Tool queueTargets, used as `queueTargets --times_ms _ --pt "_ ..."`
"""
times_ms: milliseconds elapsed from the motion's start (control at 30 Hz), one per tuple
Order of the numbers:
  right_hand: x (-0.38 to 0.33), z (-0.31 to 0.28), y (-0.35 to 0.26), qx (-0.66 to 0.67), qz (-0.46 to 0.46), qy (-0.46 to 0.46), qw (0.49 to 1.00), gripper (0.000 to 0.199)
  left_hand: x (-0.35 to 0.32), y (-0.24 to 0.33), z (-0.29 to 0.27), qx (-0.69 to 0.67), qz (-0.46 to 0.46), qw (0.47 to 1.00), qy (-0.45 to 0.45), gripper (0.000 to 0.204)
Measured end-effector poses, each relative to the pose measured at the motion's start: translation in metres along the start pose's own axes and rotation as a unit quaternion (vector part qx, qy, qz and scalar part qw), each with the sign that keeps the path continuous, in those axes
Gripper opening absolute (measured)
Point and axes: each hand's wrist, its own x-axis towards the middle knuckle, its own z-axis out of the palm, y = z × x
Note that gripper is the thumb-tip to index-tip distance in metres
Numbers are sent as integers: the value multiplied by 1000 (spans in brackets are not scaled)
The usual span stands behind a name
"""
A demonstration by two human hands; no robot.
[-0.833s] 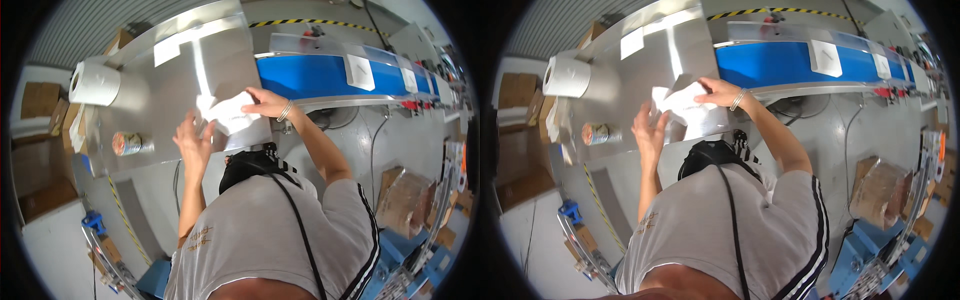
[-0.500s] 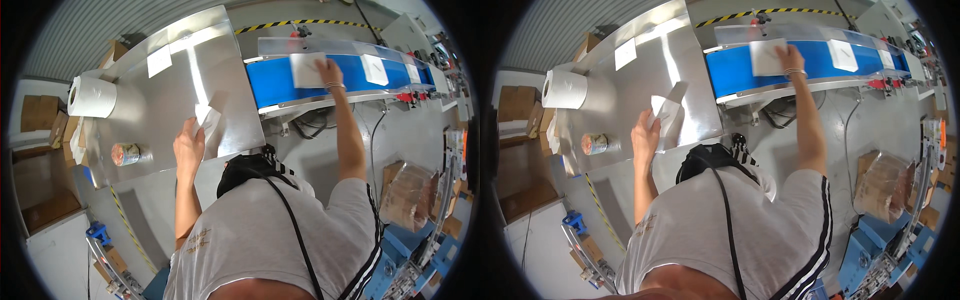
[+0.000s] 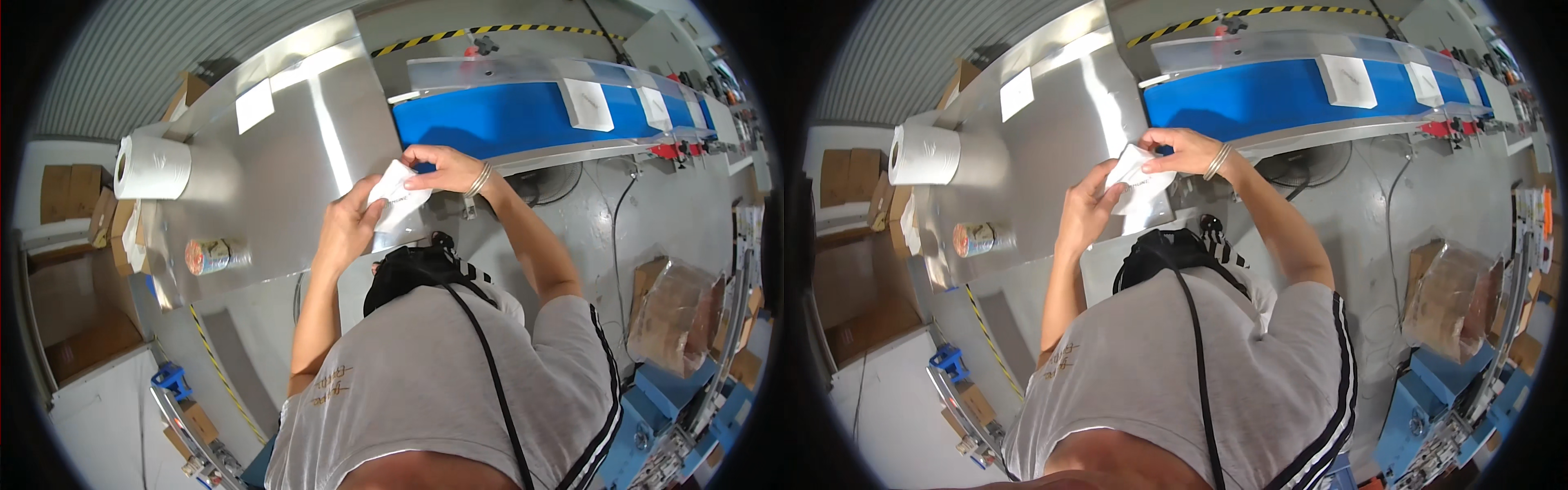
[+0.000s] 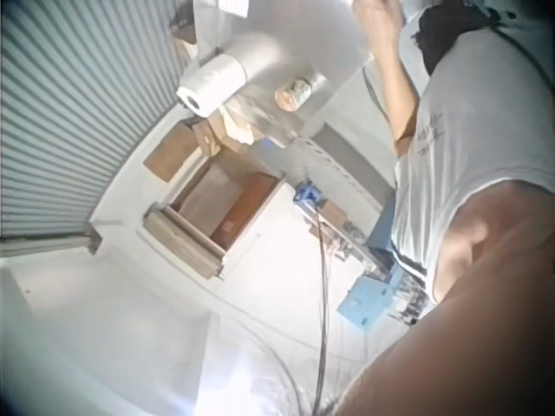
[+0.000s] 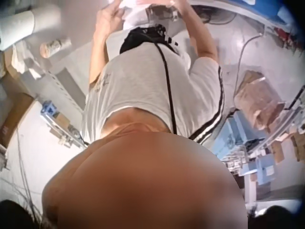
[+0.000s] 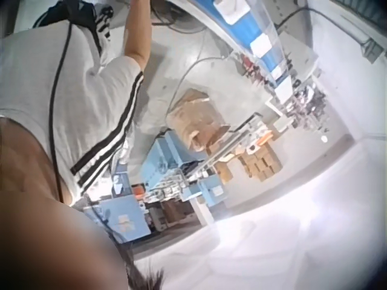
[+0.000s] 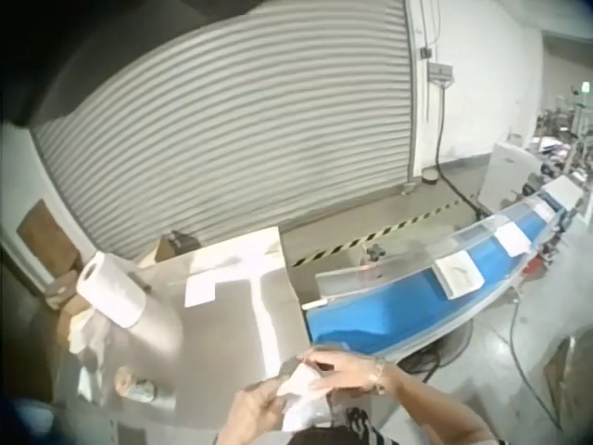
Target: Transferring stacks of folded paper napkins from a processing machine to a conveyor belt.
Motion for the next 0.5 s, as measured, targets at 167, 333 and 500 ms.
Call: queueTargets --times_ms 167,333,500 --pt "-22 -23 48 248 167 158 941 22 5 -14 14 -90 -68 993 34 47" --pt "-60 -99 98 34 325 410 852 30 5 -23 26 -58 -91 994 -1 49" --pt "-100 -153 120 -325 341 491 732 52 14 -38 40 -53 -82 995 -37 44"
